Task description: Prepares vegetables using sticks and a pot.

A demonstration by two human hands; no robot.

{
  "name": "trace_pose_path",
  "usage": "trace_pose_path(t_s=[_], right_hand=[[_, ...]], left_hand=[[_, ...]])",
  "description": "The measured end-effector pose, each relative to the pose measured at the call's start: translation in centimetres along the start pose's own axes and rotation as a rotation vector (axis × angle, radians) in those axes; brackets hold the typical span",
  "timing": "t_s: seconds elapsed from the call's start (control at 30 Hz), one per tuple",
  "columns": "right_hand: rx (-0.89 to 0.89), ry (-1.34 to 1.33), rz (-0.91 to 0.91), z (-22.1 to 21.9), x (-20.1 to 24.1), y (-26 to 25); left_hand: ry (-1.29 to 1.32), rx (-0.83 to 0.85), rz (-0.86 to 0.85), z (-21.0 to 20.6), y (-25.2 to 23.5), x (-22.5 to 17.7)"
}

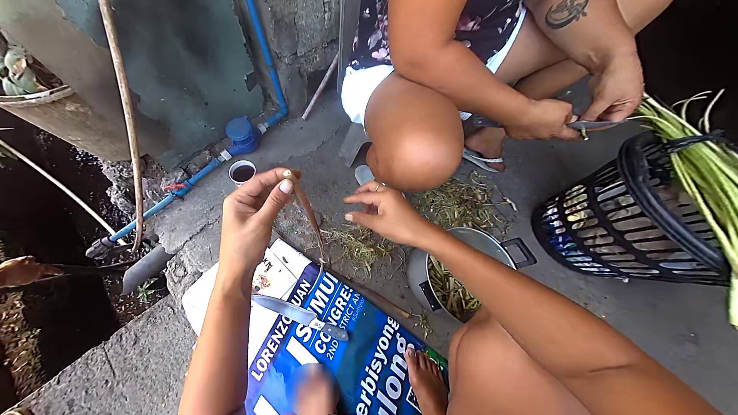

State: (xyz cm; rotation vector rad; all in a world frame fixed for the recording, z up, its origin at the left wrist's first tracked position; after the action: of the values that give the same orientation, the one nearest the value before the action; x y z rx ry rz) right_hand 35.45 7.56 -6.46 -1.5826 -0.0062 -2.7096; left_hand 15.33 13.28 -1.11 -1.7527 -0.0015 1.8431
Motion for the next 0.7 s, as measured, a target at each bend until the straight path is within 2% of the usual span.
trace_pose_path(t_s=[0.1, 0.23, 0.33, 0.4, 0.5, 0.7], right_hand=[[-0.100, -0.327, 0.186, 0.1, 4.3, 1.0], [-0.185, -0.335, 0.343, 0.0, 5.9, 1.5], [-0.218, -0.288, 0.378, 0.4, 5.8, 1.7], [-0.182, -0.221, 0.349, 0.0, 5.3, 1.5], [-0.032, -0.107, 0.210, -1.5, 3.0, 1.1], [0.278, 0.236, -0.133, -3.4, -5.6, 0.1]], left_hand=[[-0.011, 0.043, -0.020, -1.5, 0.0, -0.1], [-0.020, 0.078, -0.036, -2.8, 0.1, -0.6], [-0.005, 0.069, -0.017, -2.7, 0.2, -0.4], [0.020, 0.037, 0.002, -2.0, 0.1, -0.2], [0.023, -0.046, 0.013, 0.1, -0.1, -0.3], [0.032, -0.239, -0.002, 4.5, 0.2, -0.9]])
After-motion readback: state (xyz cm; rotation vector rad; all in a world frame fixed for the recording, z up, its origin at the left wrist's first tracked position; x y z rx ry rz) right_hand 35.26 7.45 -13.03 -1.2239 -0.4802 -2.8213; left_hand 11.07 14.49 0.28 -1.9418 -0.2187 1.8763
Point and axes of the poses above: each hand's wrist, its own y-axis away from the middle knuckle, its own z-axis out of the back of the hand, x = y × z, the point moved 10 cm from there along -y, towards the middle knuckle, and after that the axes turned 13 degrees about -y, right-handed, at the moved point
